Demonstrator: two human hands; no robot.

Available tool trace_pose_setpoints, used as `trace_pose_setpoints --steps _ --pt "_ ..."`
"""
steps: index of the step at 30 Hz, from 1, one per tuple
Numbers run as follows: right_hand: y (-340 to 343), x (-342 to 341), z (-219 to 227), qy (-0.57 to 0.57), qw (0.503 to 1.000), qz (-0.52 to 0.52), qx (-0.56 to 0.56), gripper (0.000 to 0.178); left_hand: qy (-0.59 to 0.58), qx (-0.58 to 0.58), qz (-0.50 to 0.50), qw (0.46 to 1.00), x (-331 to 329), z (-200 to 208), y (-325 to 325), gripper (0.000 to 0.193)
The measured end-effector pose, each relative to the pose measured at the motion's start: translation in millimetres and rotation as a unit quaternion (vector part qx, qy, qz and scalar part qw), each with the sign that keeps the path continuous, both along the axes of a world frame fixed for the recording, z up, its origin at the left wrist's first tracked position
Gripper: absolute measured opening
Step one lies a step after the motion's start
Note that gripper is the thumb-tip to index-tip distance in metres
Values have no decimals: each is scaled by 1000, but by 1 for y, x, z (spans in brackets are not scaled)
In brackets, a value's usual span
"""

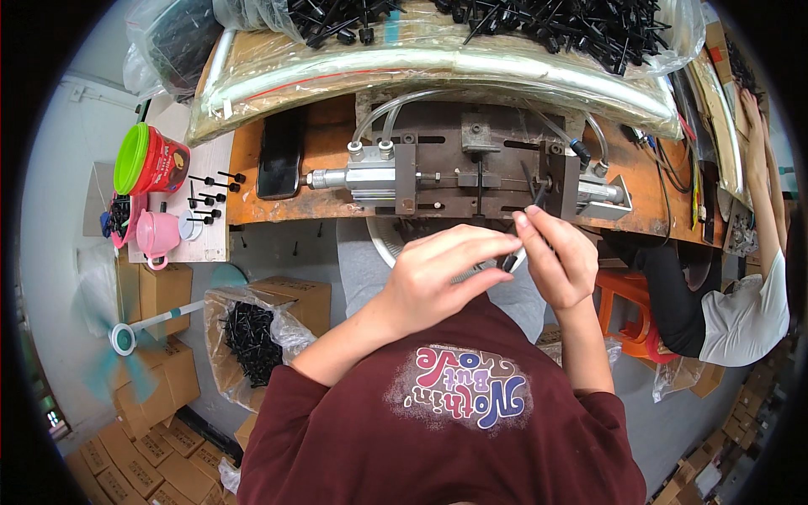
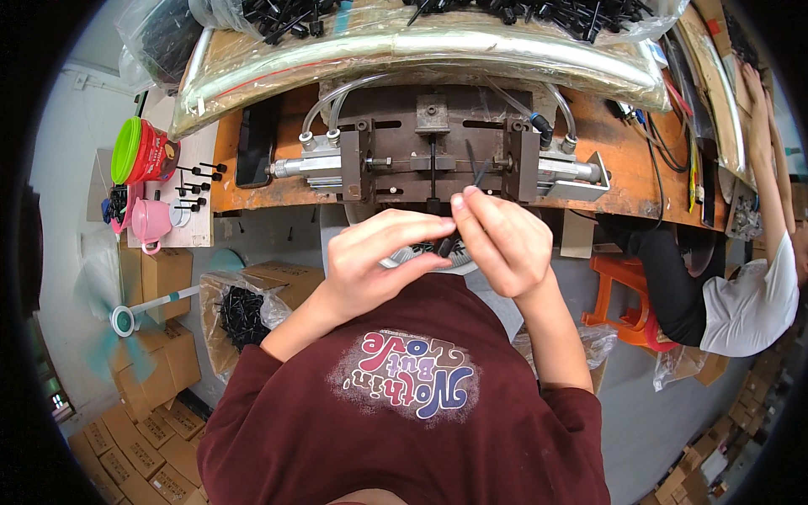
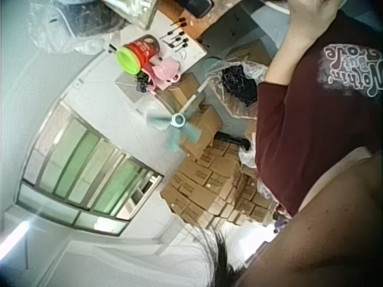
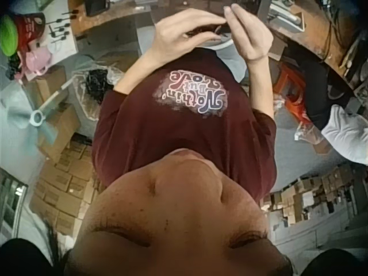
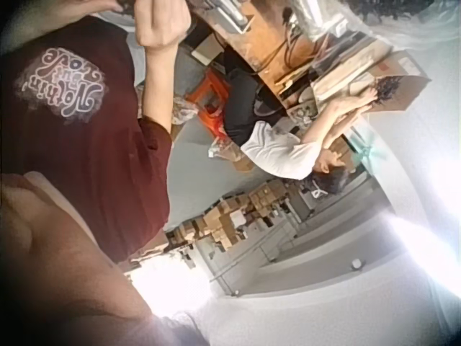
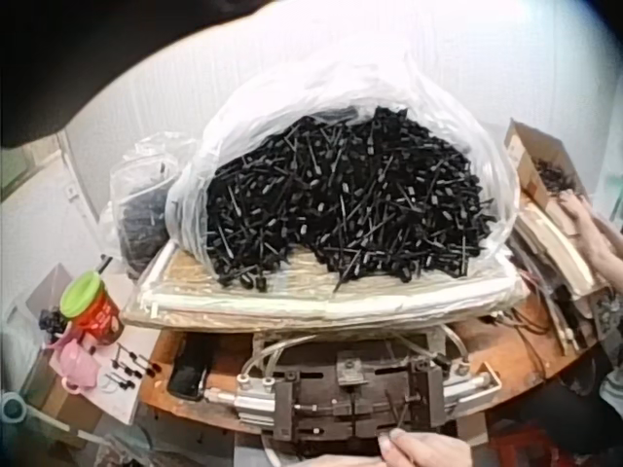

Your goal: Assembling small black plastic components using a manual press on a workbench.

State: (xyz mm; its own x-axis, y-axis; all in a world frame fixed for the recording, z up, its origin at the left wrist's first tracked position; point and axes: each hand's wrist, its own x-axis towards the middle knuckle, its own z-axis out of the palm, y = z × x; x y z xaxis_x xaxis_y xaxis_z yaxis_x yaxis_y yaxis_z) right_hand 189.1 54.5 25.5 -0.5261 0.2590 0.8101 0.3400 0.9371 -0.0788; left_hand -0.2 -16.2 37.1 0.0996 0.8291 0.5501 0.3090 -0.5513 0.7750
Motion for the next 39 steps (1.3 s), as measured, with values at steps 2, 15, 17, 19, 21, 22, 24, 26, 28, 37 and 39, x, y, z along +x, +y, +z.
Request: trace_pose_setpoints --steps 2,15,17,19,21,22,24,26,28,37,39 --pt "0 -6 3 0 1000 3 -7 31 29 -4 17 999 0 1 -4 32" --pt "-6 -3 4 118 982 -55 -134 36 311 51 153 936 2 -40 15 23" --pt "-10 -2 7 113 980 -38 -162 45 311 56 155 936 3 -37 20 23" --pt "-12 1 9 101 977 -41 -181 47 318 44 156 934 3 -37 19 23" --pt "-14 4 6 118 967 -26 -224 46 321 39 157 933 3 -38 18 23" --pt "-16 6 1 142 956 -8 -257 44 320 40 157 933 2 -39 18 23" --pt "-22 -1 1 266 897 67 -346 38 325 32 149 933 1 -38 18 24" --pt "-25 -3 6 312 865 71 -387 34 336 14 133 932 -2 -31 17 26" --pt "-24 2 7 246 889 35 -384 33 288 -14 100 952 -7 -18 19 28" --pt "-25 -18 -17 -26 956 -68 -284 24 217 224 278 909 -45 46 111 19" --pt "-26 -25 -23 -88 964 -83 -237 21 214 295 298 882 -44 44 140 24"
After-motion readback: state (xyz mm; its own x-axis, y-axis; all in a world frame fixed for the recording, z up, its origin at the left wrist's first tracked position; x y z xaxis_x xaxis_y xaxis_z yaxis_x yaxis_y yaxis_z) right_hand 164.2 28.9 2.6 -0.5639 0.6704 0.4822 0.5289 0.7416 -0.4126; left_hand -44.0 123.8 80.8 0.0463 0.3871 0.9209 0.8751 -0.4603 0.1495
